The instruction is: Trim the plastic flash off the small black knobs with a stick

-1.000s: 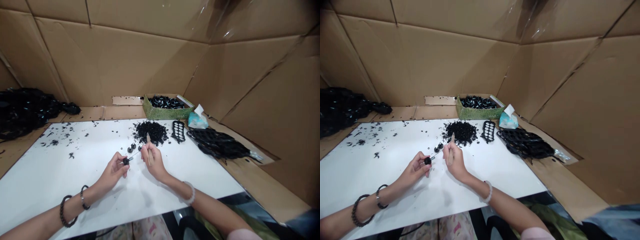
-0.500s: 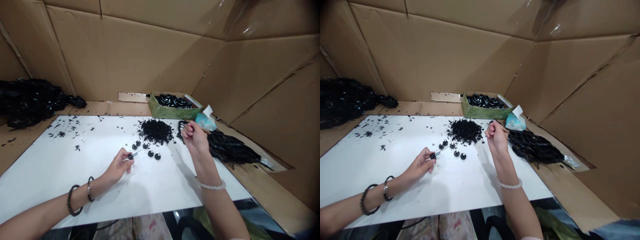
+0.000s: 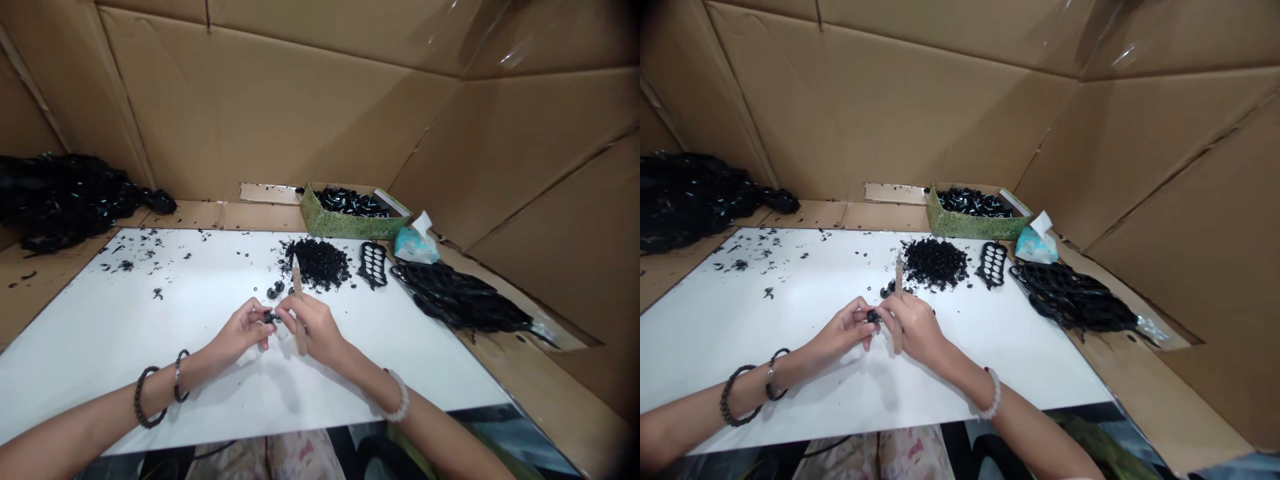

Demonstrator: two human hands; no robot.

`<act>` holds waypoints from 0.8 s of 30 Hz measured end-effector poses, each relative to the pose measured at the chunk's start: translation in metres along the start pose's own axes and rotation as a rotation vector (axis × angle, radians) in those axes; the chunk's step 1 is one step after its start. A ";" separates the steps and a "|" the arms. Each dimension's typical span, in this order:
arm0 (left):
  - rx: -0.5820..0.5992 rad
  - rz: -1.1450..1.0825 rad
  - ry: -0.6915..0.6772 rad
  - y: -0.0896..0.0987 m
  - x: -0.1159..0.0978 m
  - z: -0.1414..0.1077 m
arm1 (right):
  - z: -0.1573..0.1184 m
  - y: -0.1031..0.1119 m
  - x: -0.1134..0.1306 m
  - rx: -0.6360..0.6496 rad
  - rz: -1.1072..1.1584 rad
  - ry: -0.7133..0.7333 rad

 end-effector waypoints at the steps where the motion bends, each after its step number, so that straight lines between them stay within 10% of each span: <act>1: 0.005 0.009 -0.002 0.000 0.000 0.000 | -0.001 0.000 0.001 -0.013 -0.053 0.038; 11: -0.029 -0.010 0.035 0.001 -0.003 -0.001 | 0.003 0.009 -0.005 0.005 0.199 -0.134; 19: -0.099 -0.098 0.067 0.004 -0.001 0.001 | 0.000 -0.003 -0.005 -0.007 -0.140 0.097; 24: -0.068 -0.037 0.032 0.003 -0.003 0.001 | 0.002 -0.011 -0.014 0.104 0.062 -0.101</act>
Point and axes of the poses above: each hand's wrist, its own z-axis towards the middle knuckle, its own y-axis out of the back of the hand, x = y × z, the point moved 5 cm from there along z, towards the middle knuckle, and after that the axes turned 15 degrees about -y, right-handed, at the moved point
